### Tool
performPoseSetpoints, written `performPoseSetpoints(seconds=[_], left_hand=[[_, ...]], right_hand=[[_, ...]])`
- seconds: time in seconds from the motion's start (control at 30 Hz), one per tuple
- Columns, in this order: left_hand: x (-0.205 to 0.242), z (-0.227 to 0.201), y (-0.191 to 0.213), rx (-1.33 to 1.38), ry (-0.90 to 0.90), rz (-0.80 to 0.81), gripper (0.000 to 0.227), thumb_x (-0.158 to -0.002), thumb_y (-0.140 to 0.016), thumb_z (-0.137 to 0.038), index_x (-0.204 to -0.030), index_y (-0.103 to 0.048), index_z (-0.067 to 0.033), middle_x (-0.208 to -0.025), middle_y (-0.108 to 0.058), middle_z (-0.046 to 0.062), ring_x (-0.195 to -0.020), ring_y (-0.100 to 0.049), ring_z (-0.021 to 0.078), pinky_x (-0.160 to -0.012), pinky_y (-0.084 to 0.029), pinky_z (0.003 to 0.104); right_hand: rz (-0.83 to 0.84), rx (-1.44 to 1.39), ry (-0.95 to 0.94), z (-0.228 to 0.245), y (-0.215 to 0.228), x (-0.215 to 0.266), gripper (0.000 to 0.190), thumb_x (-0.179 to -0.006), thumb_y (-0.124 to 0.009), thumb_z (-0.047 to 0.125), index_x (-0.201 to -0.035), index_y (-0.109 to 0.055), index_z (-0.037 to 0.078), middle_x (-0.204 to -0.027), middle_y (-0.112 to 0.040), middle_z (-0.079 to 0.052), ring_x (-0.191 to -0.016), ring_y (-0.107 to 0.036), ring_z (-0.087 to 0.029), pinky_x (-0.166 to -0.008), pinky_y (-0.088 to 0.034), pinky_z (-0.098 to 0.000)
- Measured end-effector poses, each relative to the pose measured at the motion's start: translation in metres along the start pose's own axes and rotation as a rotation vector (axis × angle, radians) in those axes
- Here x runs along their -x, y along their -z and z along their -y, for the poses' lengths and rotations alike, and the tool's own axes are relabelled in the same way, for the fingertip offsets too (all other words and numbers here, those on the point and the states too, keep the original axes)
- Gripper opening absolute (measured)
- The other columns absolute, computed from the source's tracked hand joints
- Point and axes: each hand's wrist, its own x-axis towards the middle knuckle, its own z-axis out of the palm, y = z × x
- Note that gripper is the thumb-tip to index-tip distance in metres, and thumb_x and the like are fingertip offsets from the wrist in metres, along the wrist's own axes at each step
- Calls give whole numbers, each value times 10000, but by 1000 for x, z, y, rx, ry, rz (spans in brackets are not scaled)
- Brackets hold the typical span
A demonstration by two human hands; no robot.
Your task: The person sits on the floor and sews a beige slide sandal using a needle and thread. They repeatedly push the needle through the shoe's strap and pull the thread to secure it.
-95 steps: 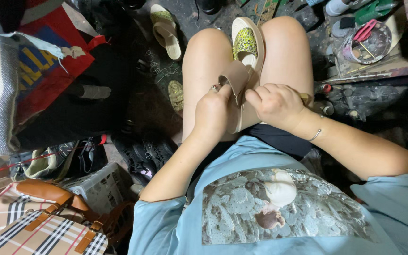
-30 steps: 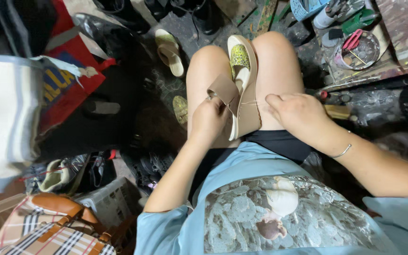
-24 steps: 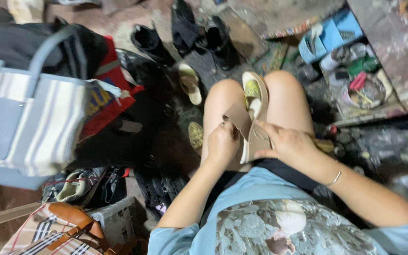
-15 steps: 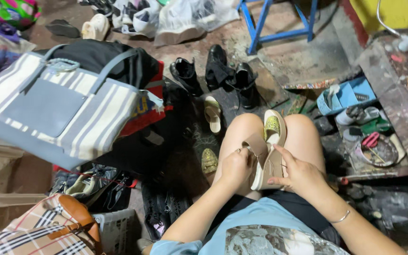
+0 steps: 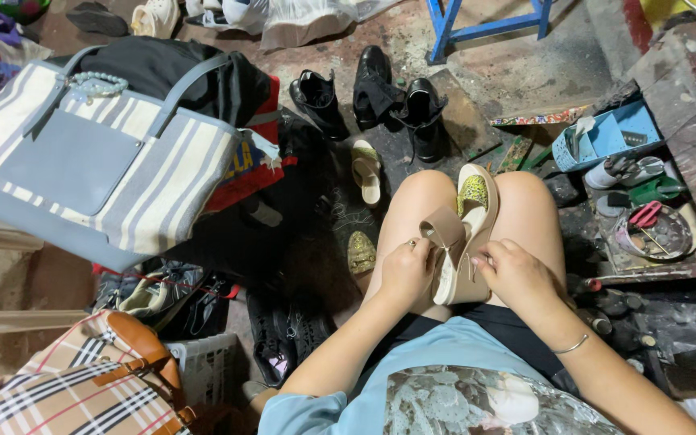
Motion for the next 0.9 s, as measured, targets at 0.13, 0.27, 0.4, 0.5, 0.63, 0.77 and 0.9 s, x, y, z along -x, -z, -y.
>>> performPoseSetpoints(seconds=[0.13, 0.27, 0.4, 0.5, 0.63, 0.77, 0.9], left_hand=[[-4, 1, 1, -5, 8, 18, 123, -831, -720, -101, -901, -636, -44, -789, -654, 145, -679, -649, 360, -604, -519, 469], [-2, 0, 0, 0, 15, 30, 126, -827, -731, -98, -887, -634, -47, -792, -662, 137, -688, -651, 360, -613, -518, 473], [-3, 1, 1, -13, 14, 49, 122, -830, -728, -90, -914, -650, -49, -782, -658, 133, -679, -647, 359, -606, -519, 471], [-4, -1, 2, -21, 5, 38, 127, -830, -732, -110, -885, -634, -52, -798, -657, 133, -686, -650, 353, -611, -524, 467], [-6, -3, 4, -24, 6, 51, 100, -844, -713, -106, -900, -650, -52, -790, -658, 127, -682, -645, 353, -608, -518, 467], [-4, -7, 7, -18, 12, 57, 110, -896, -716, -131, -887, -646, -47, -786, -655, 130, -681, -645, 348, -607, -516, 463], [-6, -8, 8, -34, -5, 44, 109, -874, -711, -128, -904, -655, -39, -808, -666, 131, -684, -650, 346, -601, -517, 458]], right_hand=[[-14, -8, 27, -8, -7, 1, 128, -881, -673, 226, -915, -701, 106, -924, -685, -123, -830, -685, -355, -744, -566, -458], [50, -78, 23, -17, -8, -7, 135, -868, -670, 212, -908, -690, 85, -867, -675, -126, -786, -696, -321, -734, -573, -438], [83, -118, 16, -17, -6, -11, 180, -878, -675, 244, -944, -684, 77, -909, -691, -127, -805, -714, -293, -738, -581, -413], [85, -159, 1, -12, -1, -11, 262, -862, -703, 299, -1008, -687, 82, -926, -707, -128, -815, -733, -273, -740, -586, -400], [85, -151, -12, -7, 2, -9, 317, -843, -737, 333, -1044, -701, 91, -946, -712, -127, -810, -733, -270, -742, -589, -393], [73, -170, -10, -3, 3, -5, 293, -830, -745, 345, -984, -705, 99, -947, -713, -97, -817, -746, -245, -730, -591, -388], [76, -147, 5, -5, -1, -3, 192, -853, -714, 280, -943, -697, 110, -919, -696, -84, -805, -741, -244, -711, -589, -394]])
